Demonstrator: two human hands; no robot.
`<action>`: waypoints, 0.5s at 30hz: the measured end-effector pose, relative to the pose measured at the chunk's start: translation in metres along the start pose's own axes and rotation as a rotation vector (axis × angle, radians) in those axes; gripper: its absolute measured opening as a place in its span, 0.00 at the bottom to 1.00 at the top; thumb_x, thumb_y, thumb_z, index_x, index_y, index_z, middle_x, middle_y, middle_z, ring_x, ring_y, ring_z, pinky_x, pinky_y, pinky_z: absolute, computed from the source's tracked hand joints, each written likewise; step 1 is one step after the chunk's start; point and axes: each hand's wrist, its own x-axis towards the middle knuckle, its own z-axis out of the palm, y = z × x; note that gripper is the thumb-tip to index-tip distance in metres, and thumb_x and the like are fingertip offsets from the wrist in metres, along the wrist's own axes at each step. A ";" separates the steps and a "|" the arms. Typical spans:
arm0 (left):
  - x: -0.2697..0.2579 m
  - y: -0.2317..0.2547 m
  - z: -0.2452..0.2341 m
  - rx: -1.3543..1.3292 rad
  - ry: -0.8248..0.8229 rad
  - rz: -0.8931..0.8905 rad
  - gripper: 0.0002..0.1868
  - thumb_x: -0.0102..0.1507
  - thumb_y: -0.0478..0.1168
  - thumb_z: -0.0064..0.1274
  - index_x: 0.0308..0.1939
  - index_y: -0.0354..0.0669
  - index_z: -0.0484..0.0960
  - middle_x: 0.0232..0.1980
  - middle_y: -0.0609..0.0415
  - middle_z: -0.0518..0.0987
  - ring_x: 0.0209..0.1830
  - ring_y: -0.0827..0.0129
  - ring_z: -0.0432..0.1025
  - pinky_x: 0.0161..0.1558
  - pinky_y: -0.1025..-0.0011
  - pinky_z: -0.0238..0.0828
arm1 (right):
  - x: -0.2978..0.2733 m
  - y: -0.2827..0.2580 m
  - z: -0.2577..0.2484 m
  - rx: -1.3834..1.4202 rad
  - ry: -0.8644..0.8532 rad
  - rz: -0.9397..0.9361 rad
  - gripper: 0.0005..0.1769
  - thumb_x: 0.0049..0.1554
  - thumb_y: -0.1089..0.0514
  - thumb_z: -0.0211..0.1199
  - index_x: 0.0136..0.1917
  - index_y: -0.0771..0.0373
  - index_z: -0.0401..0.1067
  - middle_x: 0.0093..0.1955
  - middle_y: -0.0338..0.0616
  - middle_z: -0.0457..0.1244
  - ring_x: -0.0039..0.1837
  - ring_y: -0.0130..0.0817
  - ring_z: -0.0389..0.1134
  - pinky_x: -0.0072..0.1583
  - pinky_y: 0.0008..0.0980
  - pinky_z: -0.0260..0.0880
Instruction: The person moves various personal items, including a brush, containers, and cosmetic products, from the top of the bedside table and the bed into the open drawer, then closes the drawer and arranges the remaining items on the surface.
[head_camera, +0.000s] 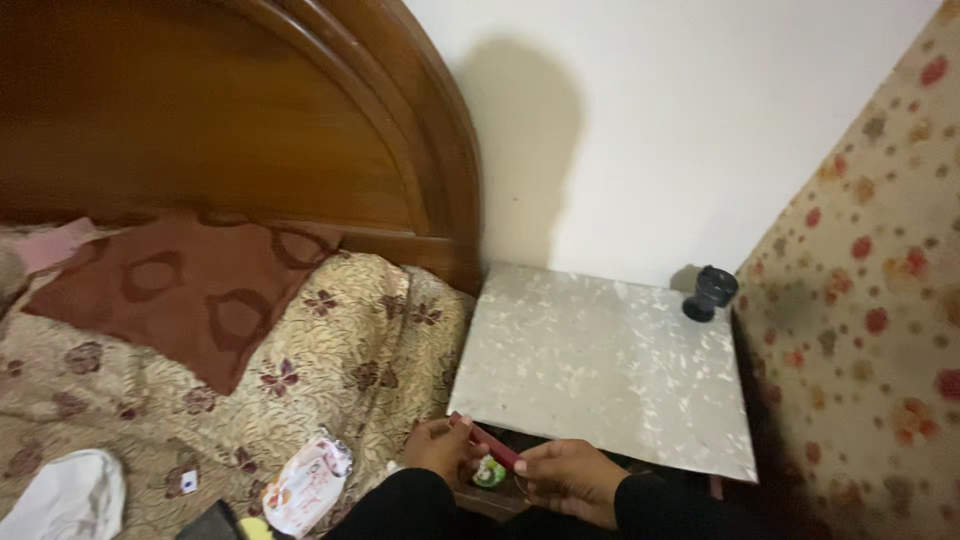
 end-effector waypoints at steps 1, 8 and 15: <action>-0.001 -0.003 0.004 0.006 -0.007 -0.008 0.18 0.68 0.43 0.55 0.54 0.30 0.78 0.37 0.39 0.82 0.27 0.61 0.76 0.24 0.67 0.70 | -0.001 0.000 -0.003 0.008 0.008 0.002 0.20 0.57 0.58 0.69 0.60 0.70 0.71 0.48 0.46 0.66 0.50 0.33 0.69 0.55 0.32 0.77; -0.013 -0.036 0.043 0.086 -0.148 -0.284 0.12 0.70 0.41 0.48 0.55 0.43 0.76 0.45 0.47 0.83 0.41 0.60 0.81 0.32 0.63 0.74 | -0.023 0.005 -0.018 0.105 0.164 0.117 0.09 0.61 0.57 0.61 0.52 0.65 0.70 0.49 0.46 0.68 0.50 0.33 0.73 0.55 0.35 0.78; 0.007 -0.079 0.065 -0.104 -0.350 -0.497 0.11 0.70 0.38 0.38 0.53 0.46 0.73 0.48 0.50 0.83 0.50 0.56 0.82 0.38 0.57 0.79 | -0.031 0.035 -0.066 0.147 0.295 0.115 0.10 0.62 0.58 0.60 0.55 0.66 0.70 0.49 0.46 0.68 0.51 0.34 0.74 0.55 0.36 0.81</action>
